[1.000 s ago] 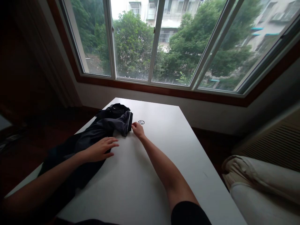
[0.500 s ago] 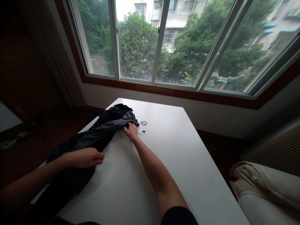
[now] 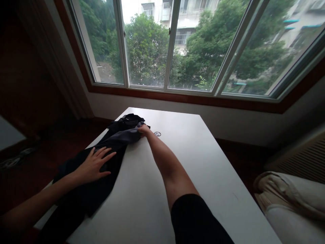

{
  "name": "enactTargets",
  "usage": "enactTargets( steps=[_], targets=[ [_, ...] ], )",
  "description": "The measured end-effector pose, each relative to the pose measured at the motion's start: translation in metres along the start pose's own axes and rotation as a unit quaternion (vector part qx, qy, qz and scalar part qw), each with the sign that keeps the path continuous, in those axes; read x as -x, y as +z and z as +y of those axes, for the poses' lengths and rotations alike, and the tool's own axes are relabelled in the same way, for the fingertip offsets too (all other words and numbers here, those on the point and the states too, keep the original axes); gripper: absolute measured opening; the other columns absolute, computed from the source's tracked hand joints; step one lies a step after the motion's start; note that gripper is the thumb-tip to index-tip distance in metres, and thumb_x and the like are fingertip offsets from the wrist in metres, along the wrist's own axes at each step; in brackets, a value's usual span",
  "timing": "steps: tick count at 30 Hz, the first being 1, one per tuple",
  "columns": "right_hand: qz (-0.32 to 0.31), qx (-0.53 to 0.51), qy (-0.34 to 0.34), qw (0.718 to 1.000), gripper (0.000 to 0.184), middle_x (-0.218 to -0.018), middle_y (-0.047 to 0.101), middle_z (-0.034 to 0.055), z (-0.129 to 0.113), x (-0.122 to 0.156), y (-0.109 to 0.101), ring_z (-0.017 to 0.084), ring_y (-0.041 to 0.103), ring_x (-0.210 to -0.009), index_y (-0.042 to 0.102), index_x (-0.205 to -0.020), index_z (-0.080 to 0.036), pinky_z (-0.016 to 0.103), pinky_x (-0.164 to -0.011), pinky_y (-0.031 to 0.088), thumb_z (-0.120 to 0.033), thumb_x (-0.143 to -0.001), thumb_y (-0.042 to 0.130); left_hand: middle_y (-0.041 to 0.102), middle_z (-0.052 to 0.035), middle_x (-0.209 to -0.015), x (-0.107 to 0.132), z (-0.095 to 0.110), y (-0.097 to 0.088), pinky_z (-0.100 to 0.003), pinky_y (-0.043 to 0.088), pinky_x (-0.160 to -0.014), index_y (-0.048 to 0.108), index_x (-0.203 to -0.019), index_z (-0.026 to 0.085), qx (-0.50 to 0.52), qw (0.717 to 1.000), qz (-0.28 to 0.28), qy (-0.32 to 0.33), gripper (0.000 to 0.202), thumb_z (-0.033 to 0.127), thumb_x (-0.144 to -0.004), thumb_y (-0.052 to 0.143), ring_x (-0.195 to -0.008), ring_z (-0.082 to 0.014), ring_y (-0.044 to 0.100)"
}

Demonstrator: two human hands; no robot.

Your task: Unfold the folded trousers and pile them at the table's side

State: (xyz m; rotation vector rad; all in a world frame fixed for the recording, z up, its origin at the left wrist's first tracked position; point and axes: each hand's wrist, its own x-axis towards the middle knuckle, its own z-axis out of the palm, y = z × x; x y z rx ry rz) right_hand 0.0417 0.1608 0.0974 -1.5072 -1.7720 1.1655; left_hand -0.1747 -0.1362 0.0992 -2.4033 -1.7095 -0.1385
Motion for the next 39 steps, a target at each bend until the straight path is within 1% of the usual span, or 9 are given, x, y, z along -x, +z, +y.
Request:
enactTargets(
  steps=[3, 6, 11, 14, 19, 23, 27, 32, 39],
  targets=[
    [-0.018, -0.047, -0.01, 0.999, 0.021, -0.086, 0.068, 0.0075, -0.027, -0.013, -0.012, 0.019, 0.067, -0.076, 0.07, -0.104, -0.011, 0.034, -0.074, 0.061, -0.019, -0.084, 0.07, 0.064, -0.0088, -0.137, 0.001, 0.009, -0.004, -0.059, 0.019, -0.122, 0.066, -0.134, 0.029, 0.008, 1.0, -0.011, 0.025, 0.047, 0.014, -0.091, 0.052, -0.132, -0.0314, 0.052],
    [-0.016, -0.132, -0.106, 0.985, 0.033, -0.105, 0.069, 0.007, -0.068, -0.016, -0.02, 0.016, 0.067, -0.095, 0.065, -0.126, -0.015, 0.03, -0.087, 0.057, -0.023, -0.095, 0.061, 0.074, -0.0089, -0.104, -0.012, 0.0, -0.021, -0.044, 0.042, -0.104, 0.074, -0.102, 0.023, 0.012, 0.999, -0.02, -0.038, 0.04, 0.007, -0.093, 0.038, -0.099, -0.0259, 0.065],
    [-0.154, -0.252, -0.272, 0.916, 0.051, -0.138, 0.059, 0.0076, -0.089, 0.0, -0.031, 0.02, 0.06, -0.12, 0.049, -0.15, -0.027, 0.038, -0.094, 0.054, -0.042, -0.101, 0.058, 0.076, -0.0102, -0.093, -0.034, -0.037, -0.059, -0.046, 0.043, -0.096, 0.073, -0.111, 0.022, -0.051, 0.975, -0.017, -0.213, 0.039, 0.02, -0.096, 0.037, -0.084, -0.0285, 0.069],
    [-0.128, -0.143, -0.223, 0.956, 0.039, -0.124, 0.067, 0.0077, -0.057, 0.011, -0.033, 0.021, 0.064, -0.108, 0.068, -0.126, -0.021, 0.037, -0.09, 0.057, -0.043, -0.094, 0.069, 0.076, -0.0098, -0.09, -0.035, -0.036, -0.069, -0.053, 0.028, -0.114, 0.072, -0.117, 0.021, -0.064, 0.982, -0.011, -0.176, 0.043, 0.023, -0.099, 0.034, -0.091, -0.0279, 0.071],
    [-0.055, -0.063, -0.149, 0.985, 0.025, -0.107, 0.072, 0.0062, 0.025, 0.045, -0.04, 0.017, 0.067, -0.093, 0.073, -0.112, -0.019, 0.028, -0.079, 0.057, -0.036, -0.096, 0.065, 0.068, -0.0092, -0.131, -0.042, -0.004, -0.047, -0.05, 0.025, -0.12, 0.071, -0.124, 0.026, 0.03, 0.998, -0.047, -0.007, 0.039, 0.042, -0.1, 0.046, -0.129, -0.0298, 0.055],
    [-0.174, -0.057, -0.082, 0.98, 0.024, -0.105, 0.073, 0.0082, 0.085, 0.105, -0.055, 0.017, 0.069, -0.088, 0.074, -0.108, -0.018, 0.026, -0.073, 0.056, -0.036, -0.093, 0.068, 0.048, -0.0129, -0.156, -0.075, -0.001, -0.002, -0.074, 0.005, -0.117, 0.067, -0.136, 0.028, -0.009, 0.994, -0.008, -0.109, 0.043, 0.042, -0.099, 0.051, -0.152, -0.0413, 0.021],
    [-0.239, -0.078, -0.106, 0.962, 0.031, -0.104, 0.075, 0.0079, 0.127, 0.161, -0.073, 0.019, 0.07, -0.095, 0.076, -0.109, -0.019, 0.03, -0.084, 0.056, -0.043, -0.09, 0.071, 0.02, -0.0193, -0.169, -0.116, -0.017, 0.043, -0.084, 0.016, -0.105, 0.041, -0.159, 0.03, 0.043, 0.979, -0.065, -0.187, 0.081, 0.068, -0.09, 0.056, -0.152, -0.0533, 0.007],
    [-0.139, -0.039, -0.125, 0.982, 0.034, -0.103, 0.074, 0.0082, 0.157, 0.186, -0.097, 0.021, 0.069, -0.092, 0.076, -0.11, -0.019, 0.032, -0.082, 0.054, -0.044, -0.091, 0.065, 0.016, -0.0218, -0.17, -0.152, -0.039, 0.075, -0.087, 0.02, -0.1, 0.032, -0.163, 0.031, 0.059, 0.969, -0.097, -0.219, 0.083, 0.066, -0.091, 0.053, -0.15, -0.0566, 0.01],
    [0.068, 0.074, -0.173, 0.98, 0.023, -0.107, 0.07, 0.007, 0.177, 0.188, -0.095, 0.02, 0.065, -0.096, 0.075, -0.102, -0.021, 0.033, -0.086, 0.051, -0.031, -0.092, 0.057, 0.021, -0.0198, -0.169, -0.178, -0.067, 0.077, -0.08, 0.021, -0.107, 0.035, -0.161, 0.028, 0.036, 0.974, -0.093, -0.201, 0.073, 0.05, -0.094, 0.052, -0.15, -0.0508, 0.017]
  ],
)
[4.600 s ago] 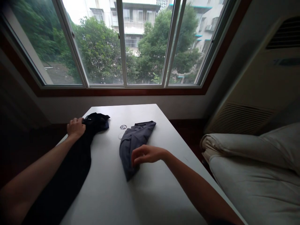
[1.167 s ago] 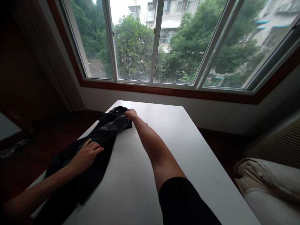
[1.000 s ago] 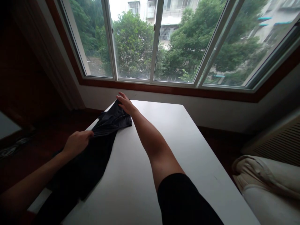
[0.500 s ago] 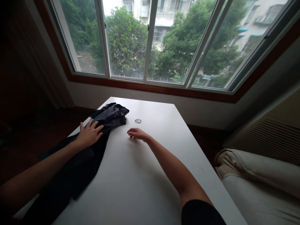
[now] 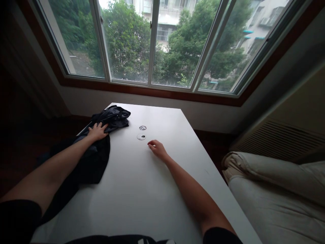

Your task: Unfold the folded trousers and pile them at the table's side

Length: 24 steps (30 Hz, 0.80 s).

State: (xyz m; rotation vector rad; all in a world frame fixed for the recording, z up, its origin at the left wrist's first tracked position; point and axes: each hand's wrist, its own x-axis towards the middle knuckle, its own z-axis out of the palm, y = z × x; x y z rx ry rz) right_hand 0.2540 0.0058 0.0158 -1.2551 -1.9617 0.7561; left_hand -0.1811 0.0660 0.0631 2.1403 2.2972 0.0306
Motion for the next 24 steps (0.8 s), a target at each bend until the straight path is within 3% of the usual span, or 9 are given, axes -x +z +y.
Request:
enactTargets(
  steps=[3, 7, 9, 11, 14, 17, 21, 24],
  targets=[
    [0.018, 0.051, -0.036, 0.998, 0.019, -0.108, 0.068, 0.0082, -0.002, 0.005, 0.008, 0.019, 0.063, -0.093, 0.075, -0.1, -0.02, 0.033, -0.086, 0.05, -0.025, -0.092, 0.058, 0.027, -0.0202, -0.166, -0.005, 0.015, -0.009, -0.078, 0.015, -0.111, 0.049, -0.153, 0.023, 0.006, 0.998, 0.047, -0.028, 0.067, 0.048, -0.091, 0.056, -0.152, -0.0497, 0.012],
    [-0.002, 0.118, -0.093, 0.989, 0.016, -0.113, 0.067, 0.0089, -0.002, 0.011, 0.008, 0.022, 0.061, -0.107, 0.075, -0.102, -0.023, 0.036, -0.096, 0.048, -0.021, -0.093, 0.062, 0.032, -0.0217, -0.163, -0.003, 0.065, -0.026, -0.076, 0.013, -0.113, 0.062, -0.139, 0.016, 0.084, 0.983, 0.121, -0.107, 0.057, 0.047, -0.092, 0.054, -0.154, -0.0484, 0.006],
    [-0.004, 0.157, -0.101, 0.982, 0.018, -0.117, 0.067, 0.0091, 0.002, 0.012, 0.003, 0.023, 0.059, -0.113, 0.075, -0.106, -0.024, 0.039, -0.101, 0.046, -0.021, -0.094, 0.063, 0.036, -0.02, -0.161, 0.008, 0.094, -0.027, -0.071, 0.013, -0.118, 0.062, -0.138, 0.018, 0.107, 0.979, 0.16, -0.063, 0.053, 0.044, -0.094, 0.052, -0.154, -0.0439, 0.012],
    [0.006, 0.188, -0.09, 0.978, 0.021, -0.122, 0.066, 0.0097, 0.007, 0.013, -0.002, 0.025, 0.058, -0.119, 0.074, -0.111, -0.024, 0.041, -0.105, 0.044, -0.02, -0.093, 0.064, 0.041, -0.0167, -0.159, 0.027, 0.119, -0.017, -0.065, 0.011, -0.122, 0.066, -0.133, 0.019, 0.102, 0.976, 0.19, 0.022, 0.046, 0.04, -0.094, 0.052, -0.153, -0.0399, 0.017],
    [0.007, 0.206, -0.072, 0.976, 0.027, -0.131, 0.064, 0.0103, 0.014, 0.014, -0.008, 0.025, 0.056, -0.125, 0.073, -0.117, -0.025, 0.042, -0.108, 0.043, -0.021, -0.092, 0.065, 0.056, -0.0152, -0.145, 0.06, 0.141, 0.009, -0.063, 0.011, -0.123, 0.073, -0.117, 0.019, 0.105, 0.973, 0.176, 0.106, 0.035, 0.038, -0.094, 0.053, -0.15, -0.0398, 0.027],
    [0.003, 0.214, -0.071, 0.974, 0.03, -0.136, 0.062, 0.0113, 0.015, 0.019, -0.008, 0.026, 0.055, -0.129, 0.071, -0.122, -0.025, 0.042, -0.111, 0.042, -0.022, -0.093, 0.064, 0.064, -0.0144, -0.132, 0.083, 0.137, 0.031, -0.053, 0.028, -0.121, 0.072, -0.118, 0.019, 0.151, 0.964, 0.116, 0.187, 0.035, 0.034, -0.097, 0.05, -0.137, -0.0328, 0.047],
    [-0.018, 0.234, -0.093, 0.968, 0.037, -0.143, 0.058, 0.0139, 0.003, 0.028, 0.004, 0.028, 0.051, -0.137, 0.067, -0.131, -0.023, 0.044, -0.116, 0.038, -0.029, -0.095, 0.062, 0.058, -0.0102, -0.145, 0.086, 0.097, 0.038, -0.042, 0.038, -0.118, 0.065, -0.135, 0.023, 0.183, 0.922, 0.058, 0.336, 0.041, 0.035, -0.098, 0.049, -0.135, -0.0255, 0.052],
    [-0.036, 0.249, -0.109, 0.962, 0.039, -0.146, 0.056, 0.0132, -0.006, 0.031, 0.013, 0.028, 0.048, -0.14, 0.065, -0.135, -0.024, 0.045, -0.118, 0.035, -0.032, -0.096, 0.061, 0.056, -0.0138, -0.147, 0.082, 0.063, 0.036, -0.042, 0.038, -0.118, 0.062, -0.139, 0.02, 0.169, 0.928, 0.055, 0.327, 0.046, 0.039, -0.098, 0.051, -0.137, -0.0273, 0.051]
  ],
)
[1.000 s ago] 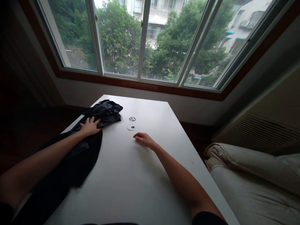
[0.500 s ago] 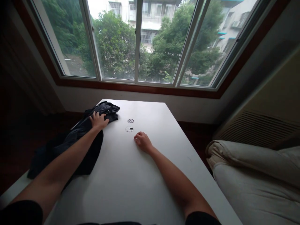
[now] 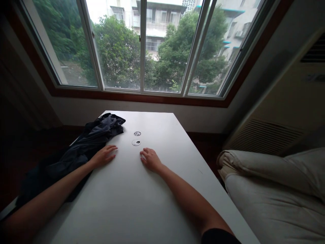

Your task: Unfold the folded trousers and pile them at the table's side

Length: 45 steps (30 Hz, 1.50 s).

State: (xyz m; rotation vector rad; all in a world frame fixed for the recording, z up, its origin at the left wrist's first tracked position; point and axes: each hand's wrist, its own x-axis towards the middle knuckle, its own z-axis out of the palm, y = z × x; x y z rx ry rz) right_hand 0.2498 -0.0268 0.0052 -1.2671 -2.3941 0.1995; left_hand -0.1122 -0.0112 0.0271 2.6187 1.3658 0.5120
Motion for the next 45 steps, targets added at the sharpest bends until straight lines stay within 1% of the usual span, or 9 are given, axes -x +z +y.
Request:
enactTargets(
  steps=[5, 11, 15, 19, 24, 26, 32, 40, 45],
  targets=[
    [0.009, 0.002, 0.002, 1.0, 0.039, -0.145, 0.057, 0.013, -0.005, -0.005, 0.002, 0.029, 0.05, -0.137, 0.066, -0.134, -0.024, 0.045, -0.118, 0.035, -0.03, -0.095, 0.062, 0.051, -0.0171, -0.152, 0.007, 0.007, 0.001, -0.045, 0.033, -0.121, 0.06, -0.141, 0.019, -0.024, 0.998, -0.047, -0.023, 0.052, 0.046, -0.097, 0.054, -0.142, -0.0301, 0.046],
    [0.023, -0.018, 0.008, 1.0, 0.034, -0.138, 0.062, 0.0112, -0.003, -0.007, 0.001, 0.026, 0.054, -0.131, 0.069, -0.128, -0.024, 0.042, -0.114, 0.04, -0.027, -0.095, 0.065, 0.032, -0.0177, -0.166, -0.034, 0.047, 0.019, -0.063, 0.027, -0.118, 0.048, -0.154, 0.025, -0.034, 0.981, -0.149, -0.122, 0.068, 0.06, -0.096, 0.051, -0.152, -0.0405, 0.028],
    [0.021, -0.004, -0.005, 1.0, 0.033, -0.138, 0.062, 0.0107, -0.002, -0.005, 0.0, 0.025, 0.054, -0.131, 0.068, -0.129, -0.022, 0.041, -0.114, 0.042, -0.03, -0.096, 0.063, 0.027, -0.0154, -0.168, -0.048, 0.064, 0.035, -0.072, 0.019, -0.116, 0.043, -0.156, 0.027, -0.065, 0.976, -0.101, -0.182, 0.064, 0.06, -0.101, 0.041, -0.154, -0.0421, 0.02],
    [0.003, 0.01, -0.005, 1.0, 0.036, -0.143, 0.059, 0.011, -0.003, -0.002, -0.001, 0.025, 0.052, -0.135, 0.066, -0.132, -0.023, 0.042, -0.117, 0.039, -0.033, -0.098, 0.061, 0.032, -0.0125, -0.167, -0.036, 0.075, 0.048, -0.064, 0.016, -0.122, 0.046, -0.154, 0.027, -0.078, 0.989, -0.046, -0.121, 0.06, 0.059, -0.106, 0.027, -0.154, -0.0355, 0.023],
    [-0.049, 0.043, 0.012, 0.998, 0.066, -0.162, 0.039, 0.0137, -0.017, 0.006, 0.003, 0.037, 0.025, -0.154, 0.056, -0.147, -0.028, 0.064, -0.122, 0.019, -0.065, -0.093, 0.061, 0.028, -0.0109, -0.169, -0.026, 0.076, 0.048, -0.059, 0.014, -0.124, 0.042, -0.158, 0.028, -0.068, 0.994, -0.074, -0.048, 0.069, 0.066, -0.101, 0.039, -0.156, -0.0349, 0.019],
    [-0.066, 0.044, 0.01, 0.997, 0.074, -0.165, 0.034, 0.0142, -0.02, 0.007, 0.004, 0.038, 0.023, -0.154, 0.05, -0.152, -0.03, 0.066, -0.122, 0.017, -0.072, -0.092, 0.057, 0.024, -0.011, -0.17, -0.026, 0.075, 0.046, -0.06, 0.012, -0.124, 0.039, -0.16, 0.028, -0.065, 0.993, -0.087, -0.043, 0.072, 0.068, -0.1, 0.041, -0.157, -0.0354, 0.016],
    [-0.051, 0.04, -0.009, 0.998, 0.061, -0.159, 0.045, 0.0114, -0.009, 0.002, -0.002, 0.032, 0.037, -0.149, 0.055, -0.149, -0.027, 0.054, -0.123, 0.026, -0.059, -0.097, 0.058, 0.018, -0.0105, -0.172, -0.029, 0.074, 0.043, -0.062, 0.008, -0.124, 0.032, -0.163, 0.031, -0.051, 0.992, -0.111, -0.012, 0.079, 0.075, -0.098, 0.036, -0.158, -0.0353, 0.013],
    [-0.034, 0.043, -0.027, 0.998, 0.058, -0.156, 0.048, 0.0117, -0.003, 0.002, -0.001, 0.032, 0.04, -0.147, 0.057, -0.146, -0.026, 0.055, -0.122, 0.03, -0.056, -0.097, 0.06, 0.017, -0.0106, -0.172, -0.031, 0.076, 0.04, -0.065, 0.007, -0.123, 0.03, -0.164, 0.032, -0.051, 0.991, -0.121, 0.006, 0.081, 0.078, -0.097, 0.03, -0.158, -0.036, 0.012],
    [-0.031, 0.042, -0.031, 0.998, 0.057, -0.155, 0.049, 0.0119, -0.003, 0.001, 0.001, 0.032, 0.042, -0.146, 0.057, -0.146, -0.027, 0.054, -0.121, 0.031, -0.055, -0.097, 0.06, 0.021, -0.0054, -0.171, -0.03, 0.076, 0.038, -0.058, 0.008, -0.126, 0.034, -0.162, 0.035, -0.037, 0.992, -0.119, 0.017, 0.072, 0.073, -0.102, 0.024, -0.158, -0.0313, 0.014]
  ],
)
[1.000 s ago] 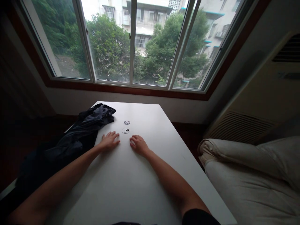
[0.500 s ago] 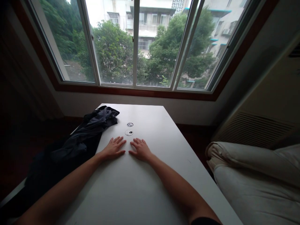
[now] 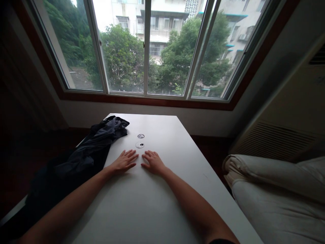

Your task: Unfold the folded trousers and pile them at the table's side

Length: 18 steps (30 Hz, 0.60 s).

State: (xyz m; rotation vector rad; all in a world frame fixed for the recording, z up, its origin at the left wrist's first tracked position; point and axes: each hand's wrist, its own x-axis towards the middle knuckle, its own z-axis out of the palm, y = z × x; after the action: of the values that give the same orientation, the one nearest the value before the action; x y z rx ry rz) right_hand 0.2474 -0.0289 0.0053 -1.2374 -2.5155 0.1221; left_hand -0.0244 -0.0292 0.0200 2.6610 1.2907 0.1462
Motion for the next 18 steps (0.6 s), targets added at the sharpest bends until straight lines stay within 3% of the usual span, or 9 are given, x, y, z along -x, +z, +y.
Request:
enactTargets(
  steps=[7, 12, 18],
  targets=[
    [-0.008, 0.001, 0.003, 1.0, 0.058, -0.156, 0.048, 0.012, -0.0007, 0.0005, -0.0014, 0.032, 0.04, -0.147, 0.057, -0.147, -0.026, 0.054, -0.122, 0.029, -0.056, -0.098, 0.059, 0.018, -0.0087, -0.172, -0.0008, 0.0038, 0.0037, -0.059, 0.008, -0.125, 0.031, -0.164, 0.032, -0.015, 1.0, 0.01, -0.025, 0.082, 0.079, -0.097, 0.031, -0.158, -0.0348, 0.012],
    [-0.012, 0.009, -0.001, 1.0, 0.058, -0.157, 0.048, 0.0119, -0.0036, 0.0007, -0.0062, 0.031, 0.04, -0.147, 0.056, -0.147, -0.025, 0.053, -0.123, 0.027, -0.057, -0.099, 0.055, 0.015, -0.0083, -0.172, -0.0011, 0.0021, 0.0017, -0.06, 0.007, -0.125, 0.027, -0.165, 0.032, -0.012, 1.0, -0.02, -0.021, 0.086, 0.081, -0.095, 0.033, -0.159, -0.0359, 0.008],
    [-0.014, 0.003, 0.005, 1.0, 0.057, -0.156, 0.048, 0.011, -0.0038, 0.0007, -0.0074, 0.031, 0.04, -0.147, 0.057, -0.147, -0.027, 0.052, -0.122, 0.029, -0.057, -0.098, 0.058, 0.017, -0.0065, -0.172, 0.0002, 0.0026, 0.0029, -0.058, 0.008, -0.125, 0.031, -0.164, 0.034, -0.009, 1.0, 0.0, -0.026, 0.072, 0.07, -0.101, 0.032, -0.159, -0.0335, 0.011]
  ],
)
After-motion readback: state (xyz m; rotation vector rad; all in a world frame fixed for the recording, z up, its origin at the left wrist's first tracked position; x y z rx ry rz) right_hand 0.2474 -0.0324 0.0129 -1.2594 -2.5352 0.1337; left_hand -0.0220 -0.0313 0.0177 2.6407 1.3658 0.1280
